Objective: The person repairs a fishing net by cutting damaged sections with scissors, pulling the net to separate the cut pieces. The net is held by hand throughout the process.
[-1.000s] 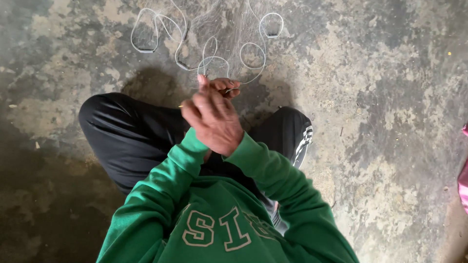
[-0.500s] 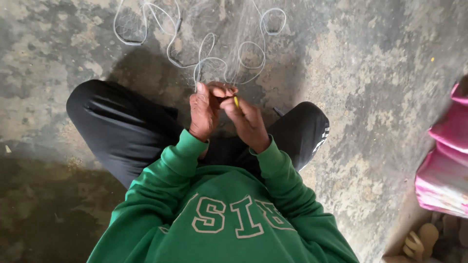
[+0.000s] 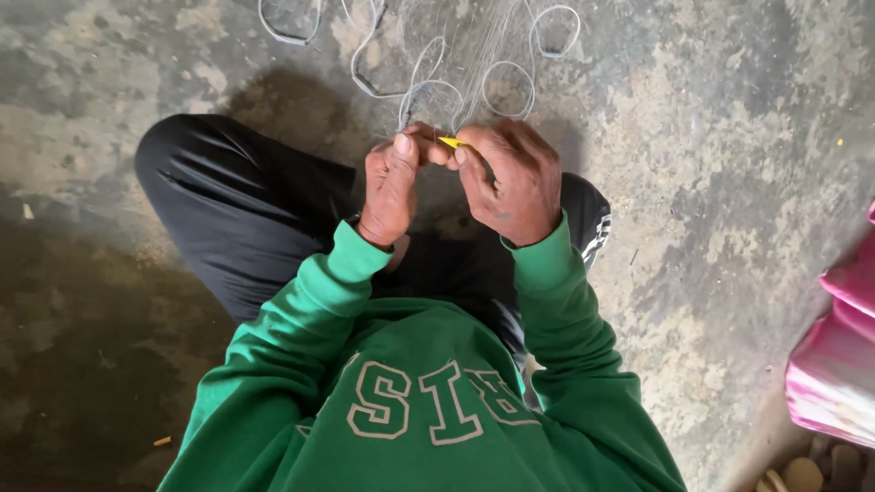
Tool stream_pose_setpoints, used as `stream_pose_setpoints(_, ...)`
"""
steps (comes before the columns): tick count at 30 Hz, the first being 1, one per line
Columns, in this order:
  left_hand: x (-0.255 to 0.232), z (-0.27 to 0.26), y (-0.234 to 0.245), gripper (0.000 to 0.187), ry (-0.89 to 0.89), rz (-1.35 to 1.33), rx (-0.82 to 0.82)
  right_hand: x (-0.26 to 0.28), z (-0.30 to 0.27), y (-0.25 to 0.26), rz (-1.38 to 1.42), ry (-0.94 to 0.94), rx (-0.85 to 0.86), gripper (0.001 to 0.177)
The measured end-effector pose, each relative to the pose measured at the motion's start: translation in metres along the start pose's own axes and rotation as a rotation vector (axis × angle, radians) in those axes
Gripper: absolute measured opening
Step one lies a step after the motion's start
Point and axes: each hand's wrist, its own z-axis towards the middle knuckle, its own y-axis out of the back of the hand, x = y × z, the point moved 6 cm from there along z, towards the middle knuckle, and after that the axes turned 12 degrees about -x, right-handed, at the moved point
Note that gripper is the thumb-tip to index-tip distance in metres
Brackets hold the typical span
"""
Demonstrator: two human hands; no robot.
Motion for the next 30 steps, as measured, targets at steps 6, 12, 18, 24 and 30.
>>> stream_pose_setpoints(6,0.011,-0.008,0.003,0.046,0.119,-0.127,-0.091,0.004,0.001,-0.001,0.153,0.066,-0.014,0.007)
stream_pose_setpoints(12,0.007,-0.007,-0.016,0.056,0.176,-0.094,-0.030,0.020,0.006,0.014,0.157,0.057,-0.196,0.016)
stream_pose_setpoints(18,0.007,-0.008,-0.015,0.043,0.091,-0.143,-0.002,0.011,0.004,0.025,0.050,0.026,-0.138,0.006)
stream_pose_setpoints(24,0.009,-0.011,-0.019,0.043,0.164,-0.130,-0.073,0.015,0.005,0.025,0.190,0.060,-0.178,0.010)
stream_pose_setpoints(30,0.106,-0.046,0.031,0.037,0.204,-0.126,-0.105,0.041,0.011,0.014,0.063,0.178,-0.268,0.010)
